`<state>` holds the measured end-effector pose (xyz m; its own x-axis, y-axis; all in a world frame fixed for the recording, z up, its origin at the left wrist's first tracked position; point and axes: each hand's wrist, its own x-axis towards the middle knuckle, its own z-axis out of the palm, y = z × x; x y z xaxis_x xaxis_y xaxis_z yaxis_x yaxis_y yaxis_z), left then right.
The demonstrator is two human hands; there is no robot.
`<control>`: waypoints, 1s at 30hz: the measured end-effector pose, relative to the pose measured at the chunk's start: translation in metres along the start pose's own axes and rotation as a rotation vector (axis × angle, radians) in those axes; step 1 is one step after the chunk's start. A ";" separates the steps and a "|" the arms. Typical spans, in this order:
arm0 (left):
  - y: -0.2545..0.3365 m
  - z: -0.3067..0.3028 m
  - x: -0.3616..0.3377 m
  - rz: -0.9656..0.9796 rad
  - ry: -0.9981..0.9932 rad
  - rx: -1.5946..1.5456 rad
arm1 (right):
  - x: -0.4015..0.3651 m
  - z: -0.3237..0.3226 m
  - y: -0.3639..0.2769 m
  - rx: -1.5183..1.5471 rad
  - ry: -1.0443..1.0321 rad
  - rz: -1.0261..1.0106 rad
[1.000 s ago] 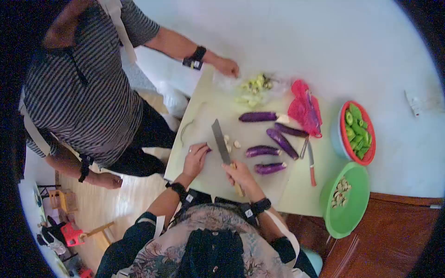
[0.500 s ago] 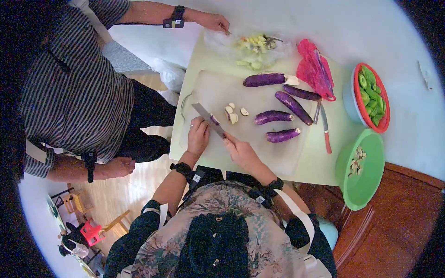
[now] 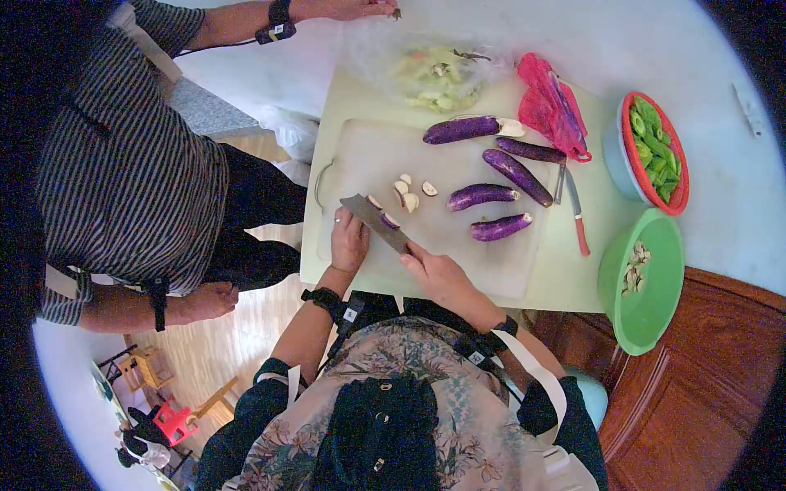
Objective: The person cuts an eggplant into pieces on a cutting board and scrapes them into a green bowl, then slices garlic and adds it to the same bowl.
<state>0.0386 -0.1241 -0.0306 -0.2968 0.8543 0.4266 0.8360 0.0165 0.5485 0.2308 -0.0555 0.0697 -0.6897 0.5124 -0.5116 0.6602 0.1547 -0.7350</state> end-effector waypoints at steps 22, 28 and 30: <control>-0.003 0.002 -0.001 -0.057 -0.002 -0.022 | 0.017 -0.003 -0.006 0.079 -0.049 0.000; 0.001 0.001 0.003 -0.040 0.051 -0.070 | 0.052 0.011 -0.006 0.113 0.011 -0.057; 0.002 0.000 0.004 -0.037 0.067 -0.068 | 0.055 0.014 -0.004 0.091 0.052 -0.102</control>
<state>0.0392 -0.1209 -0.0284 -0.3589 0.8169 0.4516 0.7912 0.0096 0.6115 0.1863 -0.0402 0.0378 -0.7336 0.5416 -0.4105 0.5563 0.1317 -0.8205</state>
